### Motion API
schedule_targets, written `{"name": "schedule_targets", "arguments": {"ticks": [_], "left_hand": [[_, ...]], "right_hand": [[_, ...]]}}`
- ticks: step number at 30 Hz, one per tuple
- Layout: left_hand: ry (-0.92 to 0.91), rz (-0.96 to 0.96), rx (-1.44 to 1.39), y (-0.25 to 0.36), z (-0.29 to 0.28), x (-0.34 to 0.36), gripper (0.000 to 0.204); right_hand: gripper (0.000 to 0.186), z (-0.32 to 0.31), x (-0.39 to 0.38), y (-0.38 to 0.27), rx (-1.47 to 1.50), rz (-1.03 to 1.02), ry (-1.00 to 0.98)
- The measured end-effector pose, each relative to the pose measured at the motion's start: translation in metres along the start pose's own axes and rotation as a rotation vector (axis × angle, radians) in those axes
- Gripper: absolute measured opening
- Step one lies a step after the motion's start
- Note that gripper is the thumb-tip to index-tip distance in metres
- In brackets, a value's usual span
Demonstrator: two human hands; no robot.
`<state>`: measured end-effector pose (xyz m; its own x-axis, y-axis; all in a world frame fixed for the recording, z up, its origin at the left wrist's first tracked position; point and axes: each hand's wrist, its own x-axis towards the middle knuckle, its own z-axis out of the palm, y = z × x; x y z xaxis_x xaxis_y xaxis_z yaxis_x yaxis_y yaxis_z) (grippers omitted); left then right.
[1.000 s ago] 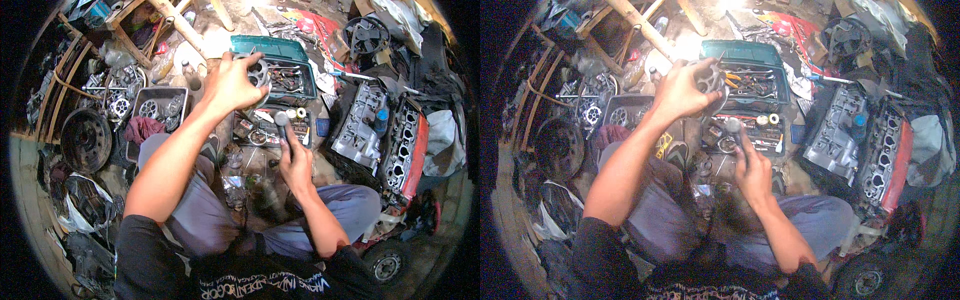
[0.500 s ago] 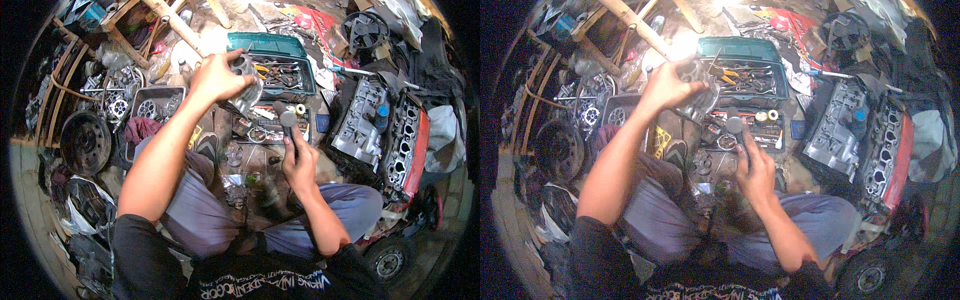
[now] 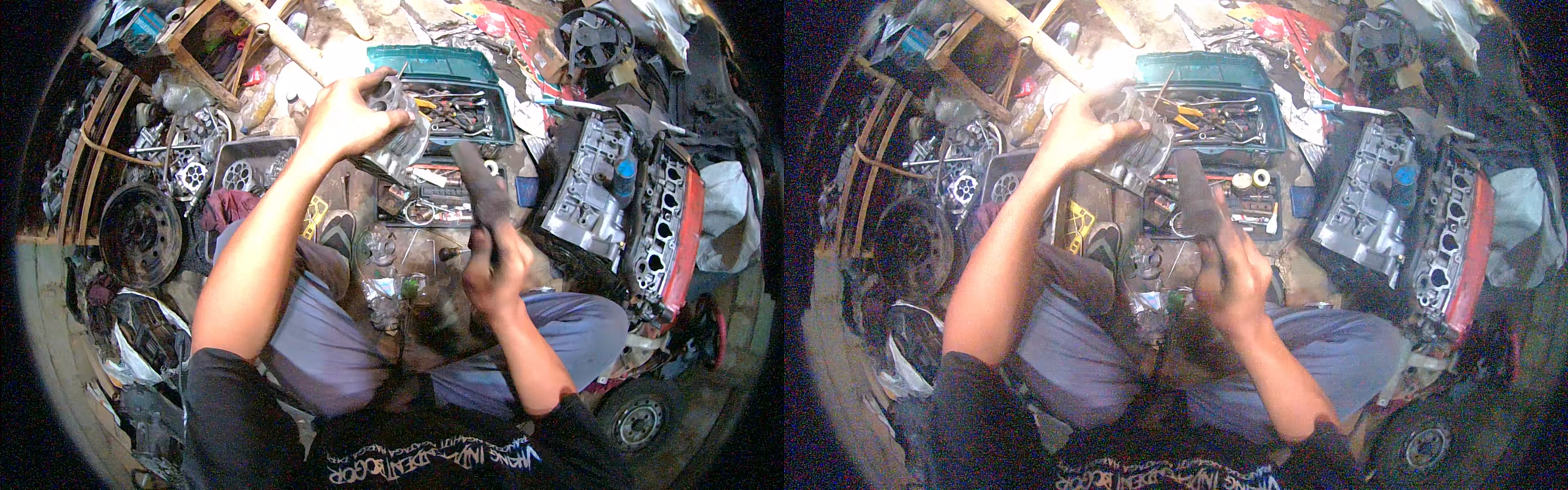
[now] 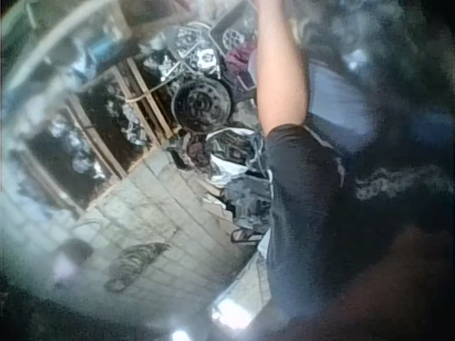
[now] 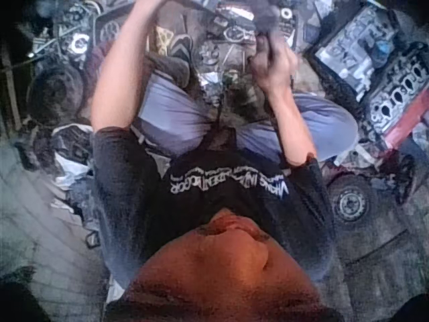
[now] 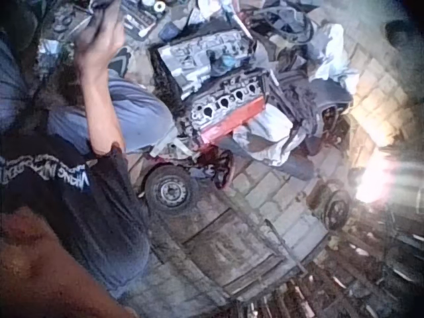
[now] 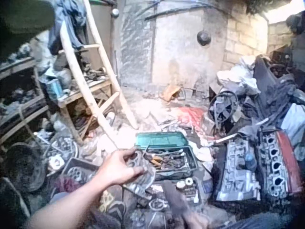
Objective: The person sits on the floor and uses a hammer to repeatedly strike a metal engine block component. They rotate the part to hit different sides and edges, occasionally inspecting the surface between strikes.
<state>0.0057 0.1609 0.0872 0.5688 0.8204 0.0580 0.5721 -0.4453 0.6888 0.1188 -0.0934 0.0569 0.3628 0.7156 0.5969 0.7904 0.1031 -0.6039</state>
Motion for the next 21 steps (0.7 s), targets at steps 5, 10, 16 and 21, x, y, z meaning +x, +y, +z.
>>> {"name": "schedule_targets", "arguments": {"ticks": [5,10,16,21], "left_hand": [[-0.028,0.005,0.054,0.021,0.001,-0.01,0.076],[0.016,-0.025,0.032,0.021,0.005,-0.013,0.081],[-0.009,0.027,-0.005,0.014,0.017,-0.011,0.081],[0.089,0.004,-0.062,0.012,0.001,-0.011,0.078]], "right_hand": [[0.041,0.01,-0.009,0.004,-0.106,0.201,-0.252],[0.057,0.019,-0.02,0.017,-0.06,0.197,-0.22],[0.036,0.008,-0.018,0.005,0.0,-0.056,0.017],[0.063,0.007,-0.03,0.031,-0.139,0.345,-0.273]]}}
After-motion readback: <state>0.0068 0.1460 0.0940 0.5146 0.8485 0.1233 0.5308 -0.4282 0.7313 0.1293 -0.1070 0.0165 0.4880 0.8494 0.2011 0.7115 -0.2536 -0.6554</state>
